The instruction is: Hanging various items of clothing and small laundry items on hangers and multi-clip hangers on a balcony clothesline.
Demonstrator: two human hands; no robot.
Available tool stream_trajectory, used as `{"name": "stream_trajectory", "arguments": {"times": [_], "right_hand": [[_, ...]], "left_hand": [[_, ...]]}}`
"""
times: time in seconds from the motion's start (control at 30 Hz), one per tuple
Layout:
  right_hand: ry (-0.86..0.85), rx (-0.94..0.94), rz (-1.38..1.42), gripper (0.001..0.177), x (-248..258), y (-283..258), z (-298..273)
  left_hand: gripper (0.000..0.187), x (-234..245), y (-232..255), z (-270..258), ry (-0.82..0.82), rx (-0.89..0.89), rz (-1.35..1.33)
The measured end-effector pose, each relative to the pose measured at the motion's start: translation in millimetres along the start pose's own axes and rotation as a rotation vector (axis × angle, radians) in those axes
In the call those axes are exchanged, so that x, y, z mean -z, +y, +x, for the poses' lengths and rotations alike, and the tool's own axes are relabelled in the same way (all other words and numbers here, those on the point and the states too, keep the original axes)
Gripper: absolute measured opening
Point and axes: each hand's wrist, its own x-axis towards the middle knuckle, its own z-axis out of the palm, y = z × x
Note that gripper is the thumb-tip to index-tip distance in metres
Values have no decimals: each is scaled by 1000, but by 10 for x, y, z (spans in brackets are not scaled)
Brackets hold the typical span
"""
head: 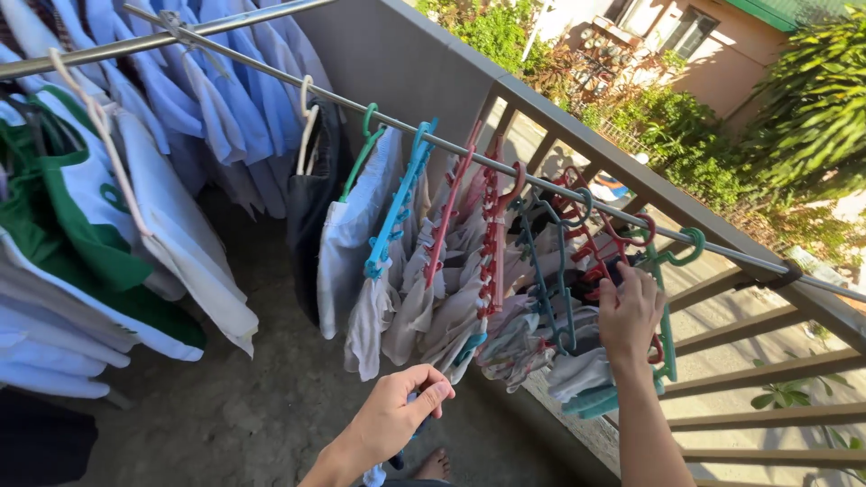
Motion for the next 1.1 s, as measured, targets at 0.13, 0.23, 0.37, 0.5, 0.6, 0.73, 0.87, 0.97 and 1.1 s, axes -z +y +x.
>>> {"name": "stream_trajectory", "arguments": {"times": [0.13,0.23,0.37,0.5,0.6,0.73,0.87,0.97,1.1], "right_hand": [[43,126,295,28,-120,-1016,-441],[-426,-219,814,26,-207,-1868,-948],[-1081,-321,1577,42,-103,-2773,-1442],[-1147,-372,1663,31,-15,-3284,-1641],[-1047,-390,1655,25,-60,-3372,-1720],[-908,-450,1610,23,14,-3347,-1801],[-786,-536,1531,17,59,-3043,-1885],[-754,-538,1501,14,-13,-2700,-1923],[-757,-517,1499,15,-20,-2412,-1773]], "left_hand": [[18,214,-181,-88,108,-116,-117],[33,437,-393,-191,216,-349,-136],[30,685,-396,-442,551,-508,107],[21,920,-408,-677,695,-497,246],[27,1016,-387,-742,634,-508,72],[27,1024,-286,-763,564,-360,-28],[17,977,-470,-564,458,-257,30],[12,872,-643,-356,344,-244,-61],[9,680,-852,-77,303,-301,-204]]}}
